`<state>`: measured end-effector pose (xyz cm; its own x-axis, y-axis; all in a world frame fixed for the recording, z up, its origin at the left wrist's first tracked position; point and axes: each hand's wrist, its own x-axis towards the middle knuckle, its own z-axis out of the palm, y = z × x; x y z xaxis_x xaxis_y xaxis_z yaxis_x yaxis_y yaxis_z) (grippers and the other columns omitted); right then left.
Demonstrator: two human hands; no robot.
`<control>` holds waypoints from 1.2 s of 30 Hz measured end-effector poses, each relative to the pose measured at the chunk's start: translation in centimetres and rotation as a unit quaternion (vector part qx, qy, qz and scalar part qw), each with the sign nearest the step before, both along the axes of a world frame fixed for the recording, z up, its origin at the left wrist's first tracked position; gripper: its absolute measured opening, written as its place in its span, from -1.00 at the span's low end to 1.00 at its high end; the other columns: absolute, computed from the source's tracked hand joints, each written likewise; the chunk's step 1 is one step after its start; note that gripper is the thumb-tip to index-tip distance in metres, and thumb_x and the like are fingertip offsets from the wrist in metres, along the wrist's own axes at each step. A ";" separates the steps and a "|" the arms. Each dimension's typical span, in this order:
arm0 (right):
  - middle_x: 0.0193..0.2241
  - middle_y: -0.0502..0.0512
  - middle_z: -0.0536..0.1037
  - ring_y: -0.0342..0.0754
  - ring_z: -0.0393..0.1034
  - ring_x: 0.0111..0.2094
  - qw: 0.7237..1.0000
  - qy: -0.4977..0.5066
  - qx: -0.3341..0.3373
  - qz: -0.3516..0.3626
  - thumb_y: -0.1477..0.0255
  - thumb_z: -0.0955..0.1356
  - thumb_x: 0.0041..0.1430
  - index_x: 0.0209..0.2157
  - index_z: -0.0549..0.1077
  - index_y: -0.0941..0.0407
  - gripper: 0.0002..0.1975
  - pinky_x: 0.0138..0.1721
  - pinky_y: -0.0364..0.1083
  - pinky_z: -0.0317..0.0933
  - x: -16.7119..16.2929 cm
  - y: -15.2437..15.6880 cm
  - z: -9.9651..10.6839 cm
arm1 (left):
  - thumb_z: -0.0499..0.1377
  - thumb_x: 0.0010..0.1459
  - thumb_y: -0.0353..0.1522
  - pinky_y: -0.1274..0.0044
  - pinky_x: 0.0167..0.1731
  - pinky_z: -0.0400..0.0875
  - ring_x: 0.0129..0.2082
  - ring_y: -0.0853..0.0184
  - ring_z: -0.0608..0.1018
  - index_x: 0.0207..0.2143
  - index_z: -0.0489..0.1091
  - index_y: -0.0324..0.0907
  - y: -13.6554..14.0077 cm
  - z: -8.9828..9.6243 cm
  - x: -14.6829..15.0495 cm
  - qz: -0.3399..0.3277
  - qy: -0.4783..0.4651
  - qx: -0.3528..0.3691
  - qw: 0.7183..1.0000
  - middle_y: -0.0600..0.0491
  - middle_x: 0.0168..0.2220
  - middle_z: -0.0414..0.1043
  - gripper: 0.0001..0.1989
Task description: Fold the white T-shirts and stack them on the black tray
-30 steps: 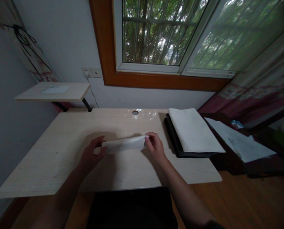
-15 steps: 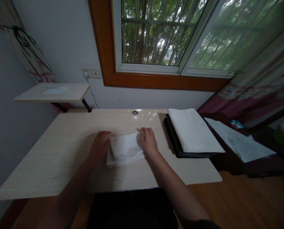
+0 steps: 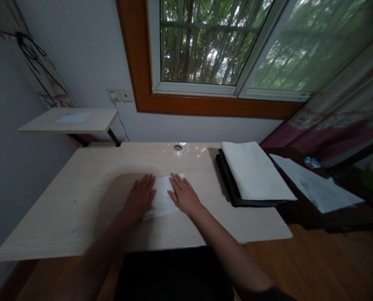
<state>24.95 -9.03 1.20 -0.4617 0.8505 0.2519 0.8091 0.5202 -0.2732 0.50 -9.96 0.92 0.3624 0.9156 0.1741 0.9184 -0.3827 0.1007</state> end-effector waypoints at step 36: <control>0.01 0.21 0.52 0.14 0.36 0.00 0.995 0.028 0.065 -0.074 0.48 0.35 0.34 0.05 0.57 -0.03 -0.69 0.04 0.13 0.35 5.9 -1.2 1.2 | 0.04 0.43 -0.24 0.21 0.24 0.35 0.08 0.23 0.52 0.14 0.48 -0.02 -2.4 0.2 -6.9 -0.124 -0.175 -0.009 0.977 -0.02 0.06 0.53 -0.66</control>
<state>30.86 -10.25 2.38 -0.3171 0.8668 0.3848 0.8648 0.4308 -0.2579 -6.36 -12.41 1.14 0.4942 0.8118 0.3109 0.7066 -0.5835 0.4003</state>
